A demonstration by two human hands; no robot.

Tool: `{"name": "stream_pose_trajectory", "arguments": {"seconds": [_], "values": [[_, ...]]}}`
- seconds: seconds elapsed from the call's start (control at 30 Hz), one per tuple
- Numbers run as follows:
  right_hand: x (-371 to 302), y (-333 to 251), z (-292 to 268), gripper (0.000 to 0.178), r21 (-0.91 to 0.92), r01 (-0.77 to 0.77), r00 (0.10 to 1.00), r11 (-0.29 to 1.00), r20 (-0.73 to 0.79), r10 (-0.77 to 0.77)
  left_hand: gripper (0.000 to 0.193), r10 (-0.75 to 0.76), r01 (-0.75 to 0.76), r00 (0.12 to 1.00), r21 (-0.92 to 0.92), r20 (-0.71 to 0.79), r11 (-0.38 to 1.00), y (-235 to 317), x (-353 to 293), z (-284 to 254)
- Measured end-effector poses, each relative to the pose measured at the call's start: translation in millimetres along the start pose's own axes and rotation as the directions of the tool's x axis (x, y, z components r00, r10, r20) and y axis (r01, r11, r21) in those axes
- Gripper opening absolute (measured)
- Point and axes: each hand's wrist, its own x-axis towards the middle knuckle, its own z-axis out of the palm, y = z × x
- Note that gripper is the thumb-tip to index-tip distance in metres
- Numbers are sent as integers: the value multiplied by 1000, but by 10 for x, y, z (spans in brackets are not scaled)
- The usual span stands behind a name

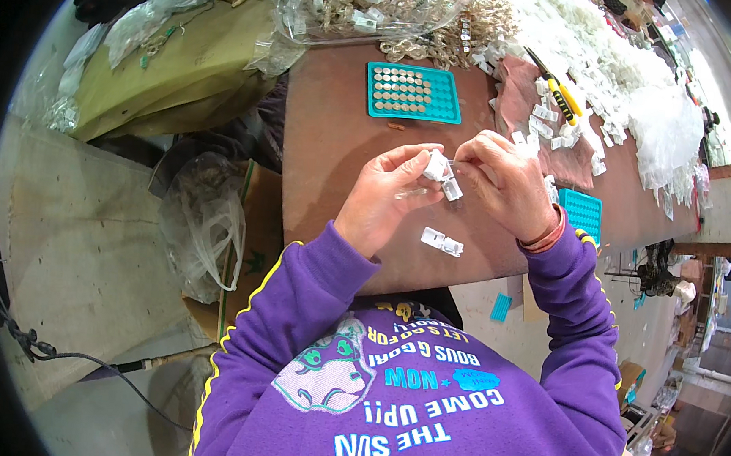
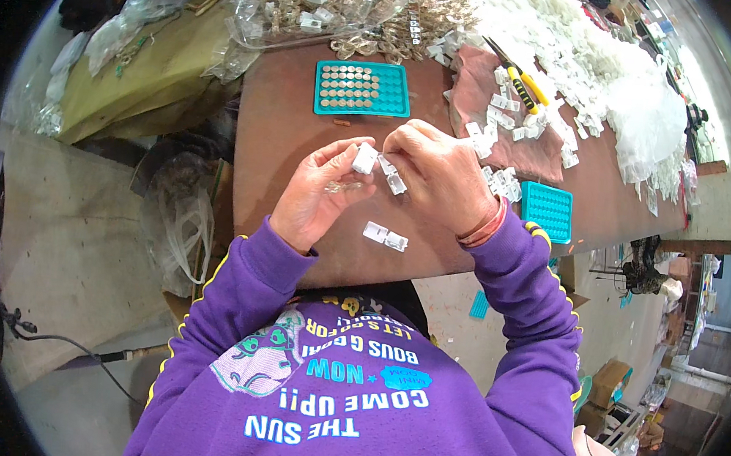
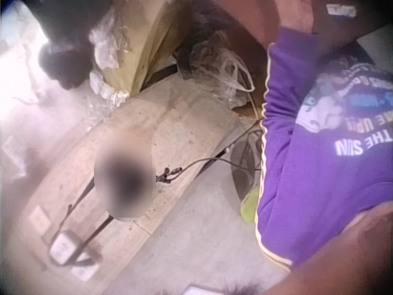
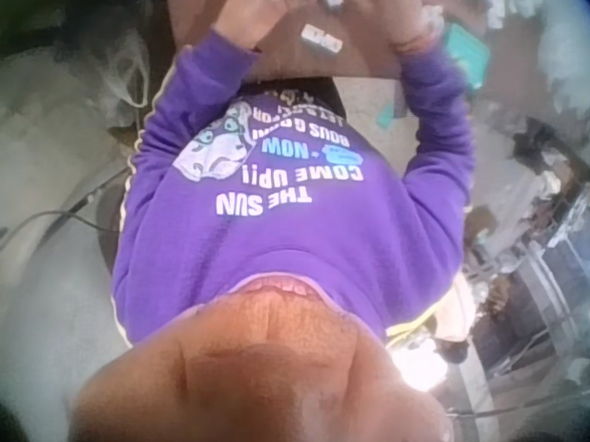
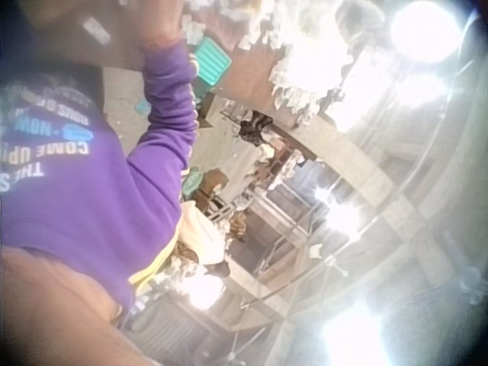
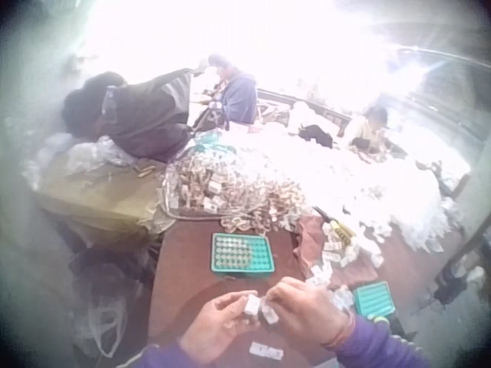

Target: The person assembles small white plastic components with metal pins and wires on a cluttered workbench. They use pliers to cut and trim wires, then insert pins into the plastic housings and place finished units into a blue tray.

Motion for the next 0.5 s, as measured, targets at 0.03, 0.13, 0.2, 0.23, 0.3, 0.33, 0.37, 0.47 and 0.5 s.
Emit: {"name": "stream_pose_trajectory", "arguments": {"seconds": [0.03, 0.13, 0.2, 0.23, 0.3, 0.33, 0.37, 0.47, 0.5], "values": [[6, -1, -22, 11, 1, 12, 1000, 1000, 22, -12, 31, 0, 0, 1000, 19, 3, 1000, 3, 0, 7], [24, -18, -75, 15, -60, 33, 995, 998, 97, -27, 30, -1, 3, 1000, 58, -24, 998, 5, -9, 43], [37, -35, -103, 17, -134, 72, 987, 988, 153, -51, 30, 9, -4, 999, 109, -51, 994, 6, -11, 66], [40, -44, -119, 19, -173, 105, 981, 979, 182, -72, 30, 20, -10, 998, 150, -63, 989, 5, -13, 75], [41, -61, -128, 21, -230, 142, 972, 963, 218, -92, 30, 33, -19, 997, 216, -63, 976, 3, -14, 83], [39, -67, -124, 21, -247, 150, 970, 957, 226, -94, 30, 39, -25, 998, 240, -52, 970, 4, -15, 81], [34, -72, -113, 22, -260, 163, 965, 952, 242, -99, 29, 44, -27, 997, 265, -57, 964, 1, -15, 78], [7, -71, -67, 21, -225, 140, 972, 964, 217, -90, 28, 30, -21, 999, 271, -30, 962, -24, -15, 70], [-3, -68, -41, 20, -224, 132, 976, 966, 198, -88, 28, 37, -26, 999, 281, -33, 959, -28, -10, 67]]}}
